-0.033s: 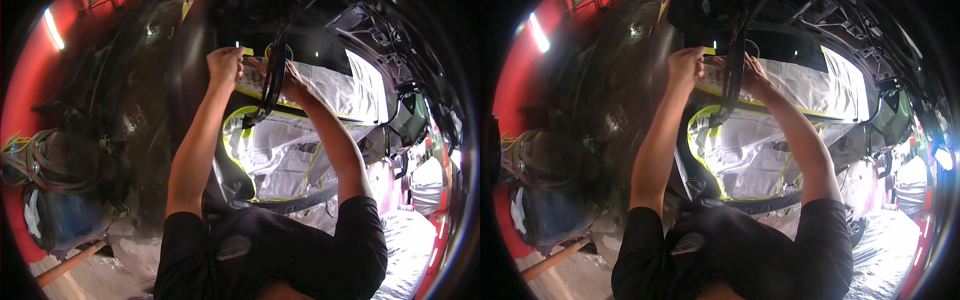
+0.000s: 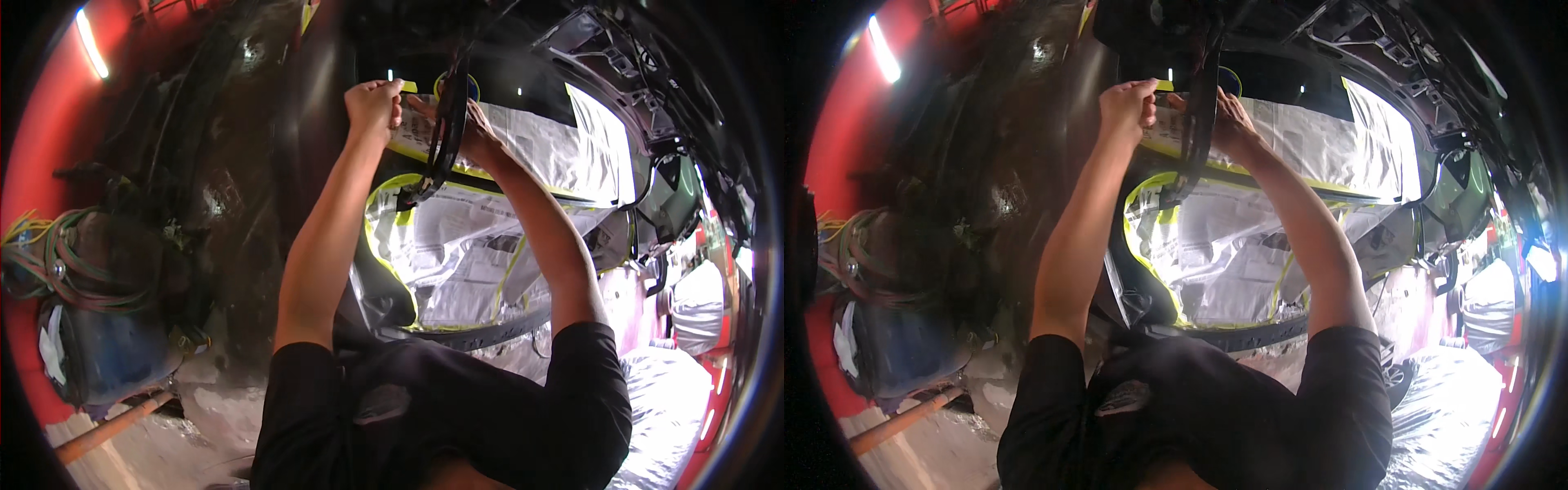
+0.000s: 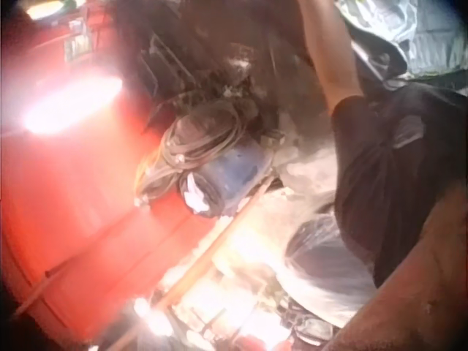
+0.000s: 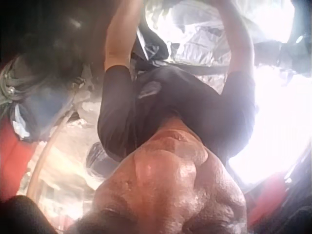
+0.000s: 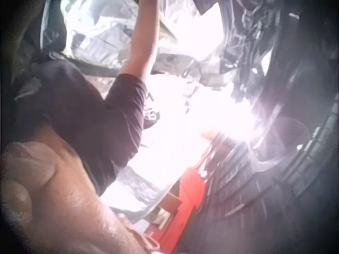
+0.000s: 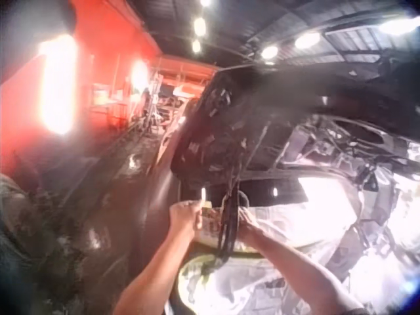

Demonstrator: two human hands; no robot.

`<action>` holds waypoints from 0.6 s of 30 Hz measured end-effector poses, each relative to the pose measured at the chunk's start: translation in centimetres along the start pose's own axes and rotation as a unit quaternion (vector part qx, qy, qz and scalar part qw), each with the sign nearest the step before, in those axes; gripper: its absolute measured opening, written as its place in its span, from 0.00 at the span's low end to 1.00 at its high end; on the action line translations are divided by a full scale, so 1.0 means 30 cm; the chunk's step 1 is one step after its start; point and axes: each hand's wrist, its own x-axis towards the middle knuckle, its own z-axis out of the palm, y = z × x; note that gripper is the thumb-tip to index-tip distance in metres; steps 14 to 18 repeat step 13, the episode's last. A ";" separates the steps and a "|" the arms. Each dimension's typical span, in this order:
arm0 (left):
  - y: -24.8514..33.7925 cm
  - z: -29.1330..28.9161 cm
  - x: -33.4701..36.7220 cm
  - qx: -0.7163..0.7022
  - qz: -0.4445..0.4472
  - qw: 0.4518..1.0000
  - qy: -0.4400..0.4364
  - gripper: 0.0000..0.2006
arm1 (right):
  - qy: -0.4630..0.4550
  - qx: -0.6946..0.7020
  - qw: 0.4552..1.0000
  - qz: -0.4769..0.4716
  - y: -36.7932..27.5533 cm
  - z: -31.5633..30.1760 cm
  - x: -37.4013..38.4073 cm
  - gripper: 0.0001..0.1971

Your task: The person places sheets of newspaper over the front bumper and hood of a black car. They secure the newspaper using yellow masking tape, smoothing the paper and pressing the tape down to create a protective mask for the vehicle's surface.

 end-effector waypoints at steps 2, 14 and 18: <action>-0.014 0.028 0.057 -0.010 -0.044 0.999 0.026 0.05 | -0.021 -0.007 1.000 0.022 -0.027 -0.004 0.006 0.29; -0.209 -0.043 0.317 0.004 -0.017 0.986 0.168 0.10 | -0.028 0.007 1.000 0.010 -0.020 -0.007 0.042 0.26; -0.209 -0.043 0.317 0.004 -0.017 0.986 0.168 0.10 | -0.028 0.007 1.000 0.010 -0.020 -0.007 0.042 0.26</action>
